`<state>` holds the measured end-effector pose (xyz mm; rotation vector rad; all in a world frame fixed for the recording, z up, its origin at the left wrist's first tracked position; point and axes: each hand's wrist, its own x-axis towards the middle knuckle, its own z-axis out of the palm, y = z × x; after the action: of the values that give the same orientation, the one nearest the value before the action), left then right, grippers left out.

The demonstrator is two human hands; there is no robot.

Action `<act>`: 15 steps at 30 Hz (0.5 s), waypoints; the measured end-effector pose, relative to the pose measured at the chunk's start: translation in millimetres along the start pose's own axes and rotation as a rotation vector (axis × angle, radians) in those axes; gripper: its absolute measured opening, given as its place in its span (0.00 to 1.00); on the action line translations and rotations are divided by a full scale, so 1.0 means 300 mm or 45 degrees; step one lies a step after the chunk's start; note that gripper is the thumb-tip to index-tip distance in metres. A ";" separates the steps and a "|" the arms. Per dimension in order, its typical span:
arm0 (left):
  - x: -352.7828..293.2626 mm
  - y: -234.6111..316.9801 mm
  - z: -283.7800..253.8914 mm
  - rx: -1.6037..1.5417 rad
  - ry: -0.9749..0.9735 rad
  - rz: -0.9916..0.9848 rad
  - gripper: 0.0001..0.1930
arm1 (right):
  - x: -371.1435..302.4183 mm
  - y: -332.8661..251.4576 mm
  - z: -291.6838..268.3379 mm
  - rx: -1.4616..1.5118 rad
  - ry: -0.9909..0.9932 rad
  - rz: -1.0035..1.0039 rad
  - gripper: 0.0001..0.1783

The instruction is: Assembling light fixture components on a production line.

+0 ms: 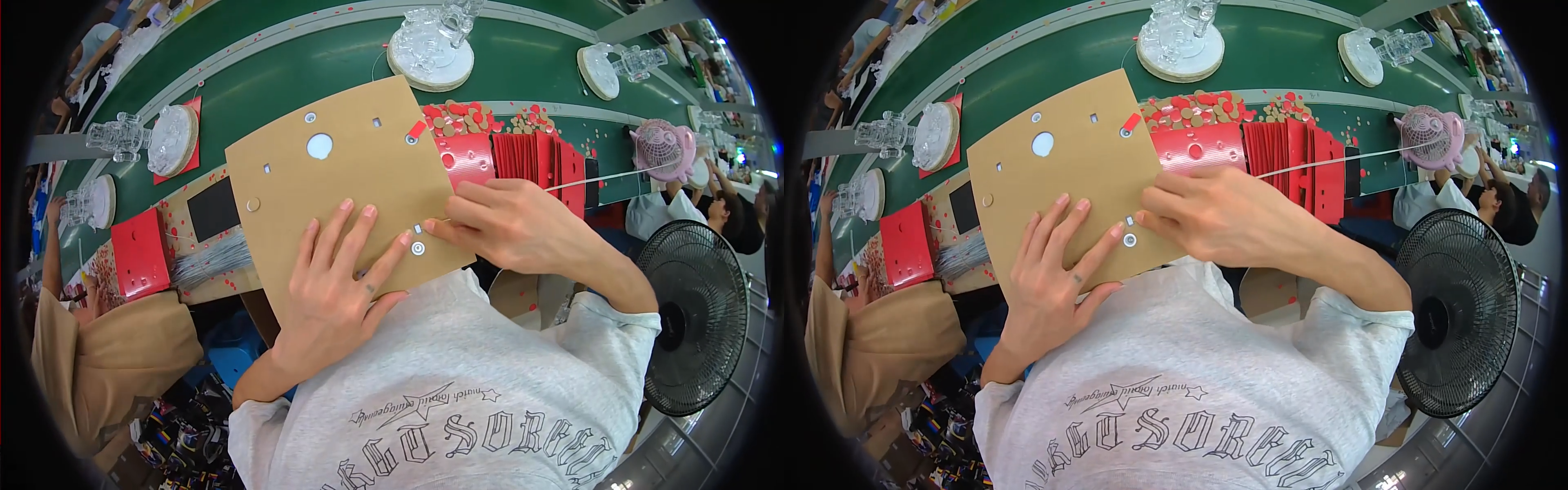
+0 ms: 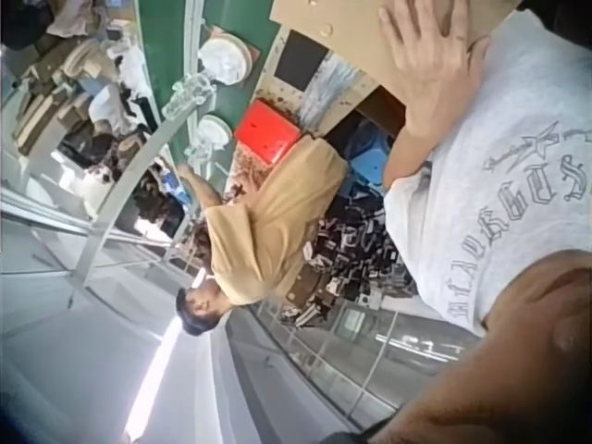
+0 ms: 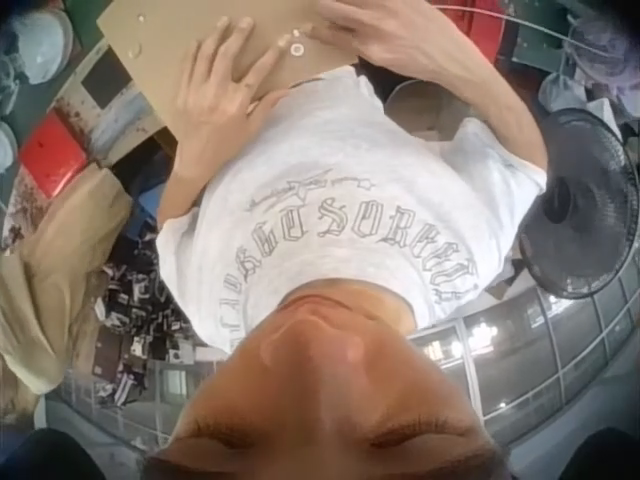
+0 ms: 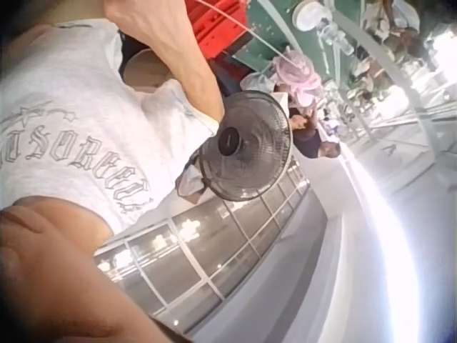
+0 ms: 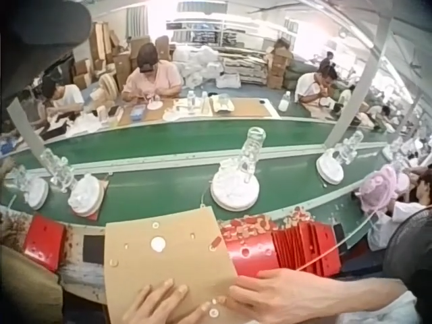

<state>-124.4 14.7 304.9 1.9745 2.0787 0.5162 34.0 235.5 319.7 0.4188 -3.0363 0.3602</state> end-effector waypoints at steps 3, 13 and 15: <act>0.003 -0.004 0.003 0.027 0.005 0.009 0.32 | 0.006 -0.022 -0.007 -0.092 -0.080 -0.037 0.24; 0.007 0.004 0.000 0.086 -0.001 0.010 0.33 | -0.014 -0.010 0.070 -0.099 0.171 -0.091 0.22; 0.008 -0.001 -0.004 0.062 -0.011 0.016 0.33 | -0.011 -0.007 0.077 -0.121 0.178 -0.114 0.23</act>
<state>-125.2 17.1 306.1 2.0145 2.0942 0.4630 37.3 228.9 297.4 0.4989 -2.8732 0.2289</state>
